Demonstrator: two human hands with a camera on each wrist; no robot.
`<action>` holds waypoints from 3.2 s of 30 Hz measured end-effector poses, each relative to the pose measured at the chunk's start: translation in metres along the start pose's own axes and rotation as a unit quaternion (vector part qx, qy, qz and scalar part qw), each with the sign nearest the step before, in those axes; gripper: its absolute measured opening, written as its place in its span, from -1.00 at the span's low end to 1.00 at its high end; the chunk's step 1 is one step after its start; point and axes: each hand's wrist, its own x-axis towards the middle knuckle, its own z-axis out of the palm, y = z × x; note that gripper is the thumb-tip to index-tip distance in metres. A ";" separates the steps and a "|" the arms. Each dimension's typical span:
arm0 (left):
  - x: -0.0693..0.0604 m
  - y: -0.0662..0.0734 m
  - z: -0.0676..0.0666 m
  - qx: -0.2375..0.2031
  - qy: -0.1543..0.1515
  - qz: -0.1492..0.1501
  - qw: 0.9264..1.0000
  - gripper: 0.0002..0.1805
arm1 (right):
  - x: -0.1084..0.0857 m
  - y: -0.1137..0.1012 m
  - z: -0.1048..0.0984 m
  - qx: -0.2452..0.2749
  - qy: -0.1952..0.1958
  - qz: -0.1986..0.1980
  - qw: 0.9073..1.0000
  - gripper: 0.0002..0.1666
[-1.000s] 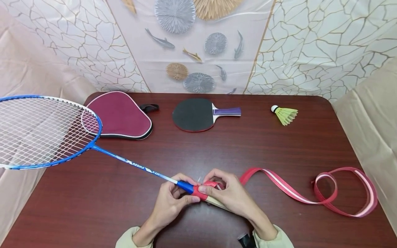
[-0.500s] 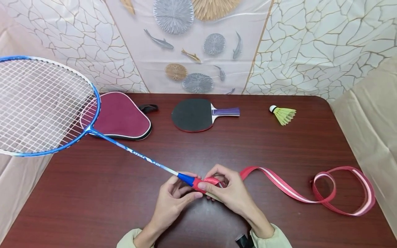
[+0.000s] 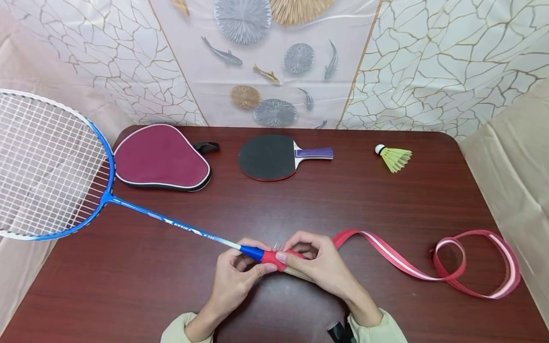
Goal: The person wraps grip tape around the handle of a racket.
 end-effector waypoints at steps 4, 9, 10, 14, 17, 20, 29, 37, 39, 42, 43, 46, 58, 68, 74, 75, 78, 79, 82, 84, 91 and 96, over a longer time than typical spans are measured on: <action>0.000 -0.007 -0.002 0.004 -0.005 -0.004 1.000 -0.69 | -0.002 -0.003 0.002 -0.061 0.040 -0.026 0.997 -0.86; 0.000 -0.009 -0.003 0.009 -0.008 -0.018 1.000 -0.70 | -0.002 -0.014 0.006 -0.133 0.089 -0.071 0.985 -0.78; 0.000 -0.011 -0.004 0.008 -0.009 -0.023 1.000 -0.69 | -0.002 -0.018 0.007 -0.134 0.092 -0.084 0.983 -0.76; -0.001 -0.018 -0.005 -0.010 -0.016 -0.036 0.999 -0.71 | -0.001 -0.029 0.012 -0.124 0.090 -0.131 0.979 -0.71; -0.002 -0.020 -0.005 -0.030 -0.027 -0.034 0.999 -0.72 | -0.002 -0.027 0.012 -0.130 0.091 -0.119 0.980 -0.73; -0.002 -0.020 -0.005 -0.046 -0.034 -0.034 0.998 -0.73 | -0.002 -0.018 0.010 -0.142 0.095 -0.078 0.982 -0.78; -0.003 -0.019 -0.005 -0.049 -0.035 -0.025 0.998 -0.68 | -0.001 -0.002 0.008 -0.119 0.088 -0.019 0.989 -0.83; -0.003 -0.021 -0.006 -0.088 -0.053 -0.034 0.994 -0.57 | -0.001 -0.003 0.011 -0.062 0.088 0.020 0.994 -0.77; -0.002 -0.022 -0.005 -0.092 -0.056 -0.039 0.993 -0.55 | -0.001 -0.003 0.011 -0.054 0.082 0.022 0.995 -0.76; -0.002 -0.023 -0.005 -0.088 -0.049 -0.045 0.994 -0.54 | -0.002 -0.002 0.011 -0.045 0.067 0.016 0.997 -0.76; -0.002 -0.024 -0.005 -0.087 -0.048 -0.045 0.994 -0.56 | -0.002 -0.002 0.010 -0.043 0.061 0.010 0.997 -0.76; -0.001 -0.024 -0.005 -0.084 -0.040 -0.042 0.995 -0.59 | -0.002 -0.002 0.007 -0.047 0.051 -0.023 0.997 -0.76; -0.001 -0.022 -0.008 -0.064 -0.040 -0.043 0.996 -0.61 | 0.000 -0.002 0.002 -0.082 0.076 -0.043 0.993 -0.77; -0.002 -0.026 -0.008 -0.075 -0.041 -0.053 0.995 -0.61 | 0.001 0.000 0.006 -0.125 0.076 -0.015 0.989 -0.83; -0.004 -0.027 -0.008 -0.084 -0.047 -0.040 0.995 -0.64 | -0.001 -0.002 0.008 -0.064 0.050 0.051 0.995 -0.83; -0.004 -0.028 -0.008 -0.085 -0.048 -0.037 0.995 -0.64 | -0.001 -0.002 0.008 -0.061 0.048 0.059 0.995 -0.82; -0.003 -0.027 -0.008 -0.086 -0.054 -0.028 0.994 -0.64 | 0.000 -0.002 0.006 -0.071 0.042 0.078 0.994 -0.79; -0.002 -0.027 -0.008 -0.086 -0.057 -0.026 0.994 -0.65 | 0.000 -0.001 0.005 -0.080 0.040 0.083 0.993 -0.79; -0.001 -0.027 -0.008 -0.081 -0.064 -0.014 0.995 -0.65 | 0.001 0.000 0.003 -0.095 0.027 0.092 0.991 -0.83; -0.001 -0.026 -0.008 -0.079 -0.066 -0.008 0.995 -0.65 | 0.001 0.001 0.002 -0.097 0.020 0.093 0.991 -0.85; 0.000 -0.022 -0.008 -0.072 -0.069 -0.028 0.995 -0.47 | 0.001 0.004 0.003 -0.071 0.030 0.060 0.995 -0.92; 0.000 -0.019 -0.006 -0.072 -0.051 -0.027 0.996 -0.37 | 0.001 0.003 0.004 -0.065 0.053 0.012 0.996 -0.95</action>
